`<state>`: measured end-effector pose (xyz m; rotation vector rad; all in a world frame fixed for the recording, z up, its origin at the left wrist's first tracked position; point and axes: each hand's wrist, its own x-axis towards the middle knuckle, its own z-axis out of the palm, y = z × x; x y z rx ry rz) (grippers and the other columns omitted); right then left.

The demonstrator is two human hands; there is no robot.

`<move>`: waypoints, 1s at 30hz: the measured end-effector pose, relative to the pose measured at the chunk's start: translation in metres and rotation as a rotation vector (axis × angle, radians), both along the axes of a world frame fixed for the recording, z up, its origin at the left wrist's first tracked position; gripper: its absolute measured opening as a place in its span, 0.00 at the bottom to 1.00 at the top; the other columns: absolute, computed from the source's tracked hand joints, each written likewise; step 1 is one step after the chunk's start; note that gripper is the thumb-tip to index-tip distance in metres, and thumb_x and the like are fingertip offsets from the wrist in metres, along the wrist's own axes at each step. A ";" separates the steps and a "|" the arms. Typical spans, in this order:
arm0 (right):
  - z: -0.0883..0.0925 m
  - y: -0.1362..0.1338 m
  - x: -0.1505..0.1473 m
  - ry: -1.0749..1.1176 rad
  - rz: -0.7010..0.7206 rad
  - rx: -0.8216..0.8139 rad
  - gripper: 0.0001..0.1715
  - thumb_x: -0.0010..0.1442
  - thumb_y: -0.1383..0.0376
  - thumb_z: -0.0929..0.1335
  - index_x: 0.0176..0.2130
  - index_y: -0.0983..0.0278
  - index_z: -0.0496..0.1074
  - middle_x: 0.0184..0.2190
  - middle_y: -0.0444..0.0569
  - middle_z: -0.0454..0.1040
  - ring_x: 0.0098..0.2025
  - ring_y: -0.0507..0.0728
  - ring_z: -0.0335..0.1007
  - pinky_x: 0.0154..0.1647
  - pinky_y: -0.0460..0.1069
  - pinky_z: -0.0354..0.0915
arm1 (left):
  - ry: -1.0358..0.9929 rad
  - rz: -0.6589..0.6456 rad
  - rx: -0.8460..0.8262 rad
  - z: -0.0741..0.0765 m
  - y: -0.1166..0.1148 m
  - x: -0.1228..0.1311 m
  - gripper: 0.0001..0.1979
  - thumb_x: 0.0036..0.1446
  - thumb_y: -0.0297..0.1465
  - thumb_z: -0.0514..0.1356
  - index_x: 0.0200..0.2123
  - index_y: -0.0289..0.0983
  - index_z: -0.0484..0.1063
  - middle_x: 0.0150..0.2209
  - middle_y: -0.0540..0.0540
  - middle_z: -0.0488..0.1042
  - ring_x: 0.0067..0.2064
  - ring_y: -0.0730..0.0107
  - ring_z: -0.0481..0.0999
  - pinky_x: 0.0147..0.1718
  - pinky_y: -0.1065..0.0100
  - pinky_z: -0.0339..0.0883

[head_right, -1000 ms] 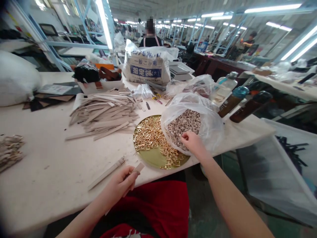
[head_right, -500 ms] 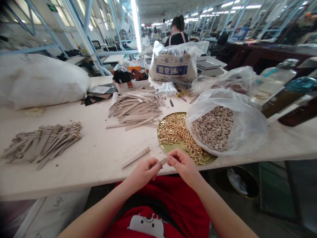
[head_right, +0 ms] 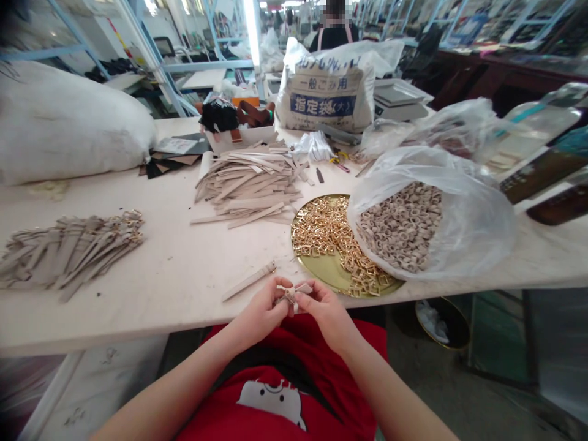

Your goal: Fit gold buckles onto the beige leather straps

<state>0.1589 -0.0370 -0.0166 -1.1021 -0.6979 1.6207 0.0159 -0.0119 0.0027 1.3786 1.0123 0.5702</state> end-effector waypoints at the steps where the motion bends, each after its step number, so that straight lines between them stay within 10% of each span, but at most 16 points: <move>1: 0.000 -0.001 -0.002 0.029 -0.002 0.018 0.12 0.48 0.58 0.71 0.32 0.62 0.72 0.28 0.44 0.71 0.29 0.51 0.65 0.34 0.48 0.63 | -0.007 0.021 -0.016 -0.002 0.001 -0.001 0.08 0.52 0.25 0.48 0.37 0.37 0.56 0.23 0.55 0.65 0.21 0.80 0.61 0.21 0.77 0.55; 16: -0.005 0.003 -0.004 0.141 0.200 -0.178 0.14 0.48 0.57 0.71 0.29 0.64 0.67 0.24 0.42 0.66 0.25 0.48 0.59 0.26 0.45 0.57 | 0.216 0.008 -0.038 -0.016 0.010 -0.011 0.11 0.51 0.38 0.54 0.33 0.36 0.59 0.23 0.51 0.71 0.22 0.73 0.71 0.21 0.73 0.60; 30: -0.012 -0.009 -0.005 -0.723 -0.128 0.208 0.13 0.52 0.57 0.66 0.34 0.62 0.61 0.26 0.43 0.64 0.27 0.52 0.61 0.29 0.48 0.60 | 0.146 -0.022 -0.113 -0.005 -0.009 -0.015 0.12 0.48 0.33 0.57 0.36 0.34 0.65 0.26 0.50 0.71 0.25 0.72 0.72 0.27 0.71 0.64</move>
